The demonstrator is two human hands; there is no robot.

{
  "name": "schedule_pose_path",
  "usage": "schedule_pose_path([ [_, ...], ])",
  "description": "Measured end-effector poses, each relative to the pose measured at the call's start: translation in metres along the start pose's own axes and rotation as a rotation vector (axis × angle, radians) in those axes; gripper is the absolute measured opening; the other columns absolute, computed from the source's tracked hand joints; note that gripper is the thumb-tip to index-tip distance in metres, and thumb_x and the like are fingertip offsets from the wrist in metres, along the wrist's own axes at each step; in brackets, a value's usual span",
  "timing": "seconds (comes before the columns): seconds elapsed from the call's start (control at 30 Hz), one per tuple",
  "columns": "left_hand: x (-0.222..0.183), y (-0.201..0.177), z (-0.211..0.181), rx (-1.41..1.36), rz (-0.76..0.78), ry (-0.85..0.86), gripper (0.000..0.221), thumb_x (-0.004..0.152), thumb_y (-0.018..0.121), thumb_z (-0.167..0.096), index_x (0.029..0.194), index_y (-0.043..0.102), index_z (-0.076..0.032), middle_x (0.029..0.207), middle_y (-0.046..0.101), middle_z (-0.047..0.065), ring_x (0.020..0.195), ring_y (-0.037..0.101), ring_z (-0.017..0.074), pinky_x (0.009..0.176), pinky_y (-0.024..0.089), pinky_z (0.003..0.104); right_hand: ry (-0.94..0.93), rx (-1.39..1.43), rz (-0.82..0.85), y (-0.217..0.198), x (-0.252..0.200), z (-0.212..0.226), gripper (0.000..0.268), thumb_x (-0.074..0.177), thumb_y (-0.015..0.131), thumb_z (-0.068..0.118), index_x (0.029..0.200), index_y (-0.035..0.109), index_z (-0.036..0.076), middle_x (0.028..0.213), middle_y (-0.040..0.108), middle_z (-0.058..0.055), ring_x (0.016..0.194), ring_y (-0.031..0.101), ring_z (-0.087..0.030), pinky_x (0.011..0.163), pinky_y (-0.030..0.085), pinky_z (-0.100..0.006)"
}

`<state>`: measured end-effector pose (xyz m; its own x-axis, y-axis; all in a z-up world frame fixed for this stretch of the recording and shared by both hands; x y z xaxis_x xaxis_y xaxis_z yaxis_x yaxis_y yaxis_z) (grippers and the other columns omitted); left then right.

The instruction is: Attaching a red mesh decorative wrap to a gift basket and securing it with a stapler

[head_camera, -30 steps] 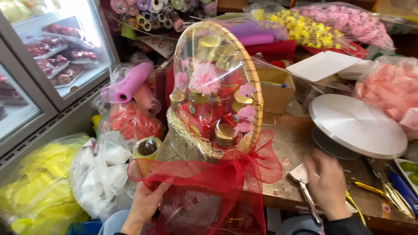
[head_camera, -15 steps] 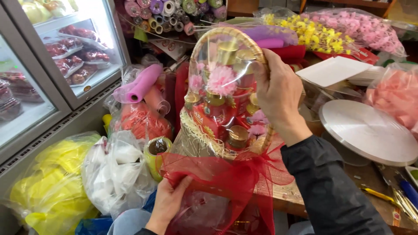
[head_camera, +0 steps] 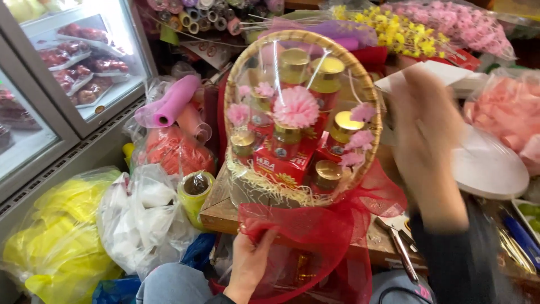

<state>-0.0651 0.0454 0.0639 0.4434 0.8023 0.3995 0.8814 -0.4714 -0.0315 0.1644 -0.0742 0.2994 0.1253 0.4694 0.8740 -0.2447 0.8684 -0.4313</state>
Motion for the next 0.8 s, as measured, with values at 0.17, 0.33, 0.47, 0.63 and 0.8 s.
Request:
schedule_pose_path([
  [0.17,-0.007,-0.007,0.000,-0.065,-0.143,-0.279,0.018,0.087,0.081,-0.016,0.103,0.079,-0.010,0.097,0.084,0.004,0.095,0.072,0.0135,0.093,0.057,0.030,0.674,1.586,0.060,0.049,-0.265,0.034,0.043,0.098,0.062,0.015,0.119,0.072,-0.021,0.130,0.068,-0.041,0.124,0.063,-0.053,0.114,0.039,-0.062],
  [0.33,-0.016,-0.010,-0.012,0.027,-0.115,-0.112,0.015,0.092,0.076,-0.017,0.104,0.074,-0.009,0.097,0.084,0.006,0.093,0.076,0.0150,0.091,0.057,0.032,0.521,0.294,0.141,0.103,-0.263,0.085,0.051,0.091,0.071,0.013,0.142,0.065,0.014,0.142,0.066,-0.006,0.123,0.071,-0.013,0.095,0.054,-0.023],
  [0.47,-0.033,-0.009,-0.012,0.092,-0.084,0.026,0.013,0.094,0.073,-0.020,0.100,0.071,-0.009,0.094,0.079,0.008,0.089,0.075,0.0216,0.087,0.058,0.034,0.669,0.416,0.313,0.113,-0.239,0.083,0.075,0.093,0.068,0.027,0.162,0.039,0.018,0.152,0.049,-0.010,0.147,0.048,-0.022,0.121,0.032,-0.036],
  [0.63,-0.049,-0.001,-0.014,-0.077,0.096,-0.016,0.030,0.094,0.070,-0.023,0.119,0.074,-0.006,0.117,0.081,0.011,0.112,0.076,0.0220,0.104,0.056,0.035,0.616,0.499,0.327,0.119,-0.247,0.071,0.089,0.091,0.067,0.057,0.161,0.038,0.011,0.156,0.043,-0.013,0.145,0.047,-0.024,0.119,0.039,-0.041],
  [0.8,-0.053,0.010,-0.014,-0.099,0.153,-0.024,0.019,0.091,0.070,-0.010,0.108,0.076,-0.009,0.110,0.080,0.008,0.100,0.076,0.0161,0.091,0.059,0.030,0.664,0.538,0.399,0.116,-0.256,0.049,0.102,0.082,0.068,0.074,0.156,0.045,0.008,0.160,0.041,-0.017,0.154,0.038,-0.030,0.121,0.033,-0.045],
])
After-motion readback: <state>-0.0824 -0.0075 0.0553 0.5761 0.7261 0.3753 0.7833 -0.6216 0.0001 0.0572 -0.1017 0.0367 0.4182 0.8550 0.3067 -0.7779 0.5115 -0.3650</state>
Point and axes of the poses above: each hand's wrist, its own x-axis towards the middle knuckle, its own y-axis out of the palm, z = x × y, the point moved 1 cm from there along x, towards the middle knuckle
